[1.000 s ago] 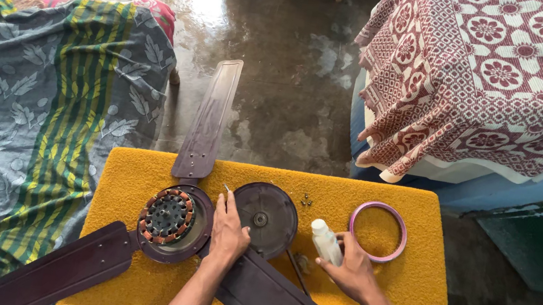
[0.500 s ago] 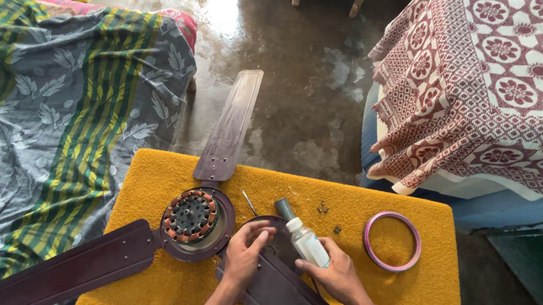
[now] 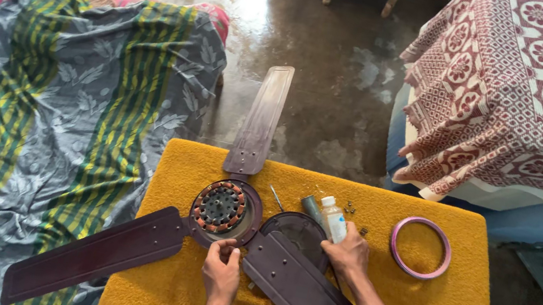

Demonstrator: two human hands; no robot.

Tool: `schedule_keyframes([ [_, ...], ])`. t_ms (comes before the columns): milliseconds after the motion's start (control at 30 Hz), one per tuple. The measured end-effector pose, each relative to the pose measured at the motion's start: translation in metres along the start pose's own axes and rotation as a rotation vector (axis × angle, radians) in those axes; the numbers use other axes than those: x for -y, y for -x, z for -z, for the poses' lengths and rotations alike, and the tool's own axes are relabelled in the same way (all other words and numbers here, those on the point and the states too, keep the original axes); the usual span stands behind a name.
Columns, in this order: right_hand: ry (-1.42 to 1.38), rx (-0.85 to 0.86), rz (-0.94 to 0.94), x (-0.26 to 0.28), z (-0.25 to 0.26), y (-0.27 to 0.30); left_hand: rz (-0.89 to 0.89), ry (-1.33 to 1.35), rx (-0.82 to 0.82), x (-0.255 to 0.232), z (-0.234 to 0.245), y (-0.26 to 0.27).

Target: The person reassembles a ceiling fan on a yellow cloth-covered surface. They place the motor housing onto the stator, apply lubricant to the bearing, insert a pink ring, and secure the cover with screws using a screwdriver. The fan blades remain attached throughout.

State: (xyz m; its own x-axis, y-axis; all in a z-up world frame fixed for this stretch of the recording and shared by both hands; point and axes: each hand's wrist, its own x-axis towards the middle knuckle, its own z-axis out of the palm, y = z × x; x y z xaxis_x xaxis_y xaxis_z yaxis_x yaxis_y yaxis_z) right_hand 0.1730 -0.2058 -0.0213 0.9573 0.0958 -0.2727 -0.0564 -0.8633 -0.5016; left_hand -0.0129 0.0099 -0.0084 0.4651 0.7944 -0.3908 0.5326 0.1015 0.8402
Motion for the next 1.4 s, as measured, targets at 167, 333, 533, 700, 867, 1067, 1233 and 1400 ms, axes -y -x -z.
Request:
schedule_keyframes([
  [167,-0.189,-0.035,0.01,0.004,0.025,-0.01,0.035,0.068,0.006,0.012,0.01,-0.008],
  [333,-0.293,-0.119,0.149,0.024,0.079,-0.019,0.117,0.204,0.065,0.009,0.016,-0.011],
  [533,-0.195,-0.225,0.211,0.076,0.105,0.006,0.098,0.32,0.193,-0.006,0.016,-0.01],
  [700,-0.249,-0.323,0.309,0.096,0.118,0.022,0.064,0.336,0.207,-0.015,0.03,-0.006],
  [867,-0.565,-0.029,0.204,0.099,0.101,0.023,0.099,0.388,0.26,-0.033,0.048,-0.002],
  [1067,-0.635,0.259,0.214,0.1,0.022,0.059,-0.109,0.562,0.238,0.012,0.065,-0.011],
  [1233,-0.615,0.435,0.244,0.111,-0.013,0.091,-0.136,0.507,0.063,0.077,0.096,-0.014],
  [1400,-0.594,0.549,0.234,0.137,-0.009,0.103,0.017,0.484,0.005,0.089,0.127,-0.016],
])
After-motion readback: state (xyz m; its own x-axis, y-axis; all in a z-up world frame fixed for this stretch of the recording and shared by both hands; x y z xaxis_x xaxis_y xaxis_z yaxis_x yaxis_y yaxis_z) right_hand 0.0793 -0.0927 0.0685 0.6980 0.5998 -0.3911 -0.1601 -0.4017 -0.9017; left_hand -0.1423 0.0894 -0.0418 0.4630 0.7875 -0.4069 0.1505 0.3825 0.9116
